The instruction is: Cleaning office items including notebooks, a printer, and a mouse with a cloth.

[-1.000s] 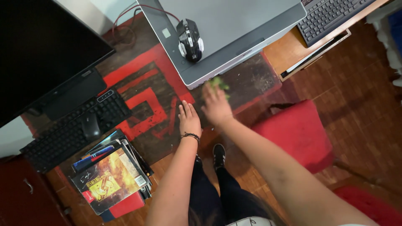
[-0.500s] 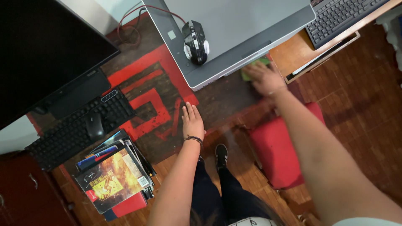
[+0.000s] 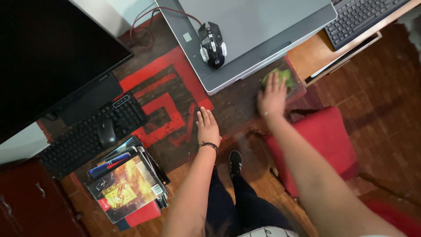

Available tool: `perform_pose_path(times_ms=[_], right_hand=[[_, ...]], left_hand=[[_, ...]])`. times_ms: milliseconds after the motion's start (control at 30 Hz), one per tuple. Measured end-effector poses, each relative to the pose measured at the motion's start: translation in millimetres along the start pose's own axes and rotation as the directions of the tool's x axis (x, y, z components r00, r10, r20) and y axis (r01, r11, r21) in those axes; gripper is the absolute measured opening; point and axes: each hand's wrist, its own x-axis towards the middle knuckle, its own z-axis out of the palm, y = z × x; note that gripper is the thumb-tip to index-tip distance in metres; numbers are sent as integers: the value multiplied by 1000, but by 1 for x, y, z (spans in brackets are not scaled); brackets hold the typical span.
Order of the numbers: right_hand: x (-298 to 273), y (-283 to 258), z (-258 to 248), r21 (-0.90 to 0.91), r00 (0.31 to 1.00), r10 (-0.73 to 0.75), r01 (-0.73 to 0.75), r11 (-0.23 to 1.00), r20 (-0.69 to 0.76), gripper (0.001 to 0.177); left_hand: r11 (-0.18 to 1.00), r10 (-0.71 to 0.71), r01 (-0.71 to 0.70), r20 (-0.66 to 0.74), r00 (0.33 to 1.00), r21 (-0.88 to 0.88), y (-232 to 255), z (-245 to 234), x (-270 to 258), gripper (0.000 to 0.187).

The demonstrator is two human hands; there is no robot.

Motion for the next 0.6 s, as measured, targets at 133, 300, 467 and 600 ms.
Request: perform_pose_path(times_ms=[133, 300, 467, 600], right_hand=[[-35, -48, -6, -92, 996, -90, 91, 992, 18, 82], [-77, -103, 0, -96, 964, -245, 255, 962, 100, 82], [-134, -135, 12, 113, 827, -556, 547, 830, 85, 70], [-166, -152, 28, 272, 589, -808, 780, 564, -14, 60]], left_hand=[[999, -4, 4, 16, 1000, -32, -1, -1, 0, 128], [992, 41, -39, 9, 999, -117, -14, 5, 1, 118], [947, 38, -69, -105, 994, -313, -60, 25, 2, 90], [930, -170, 56, -290, 942, -363, -104, 29, -15, 78]])
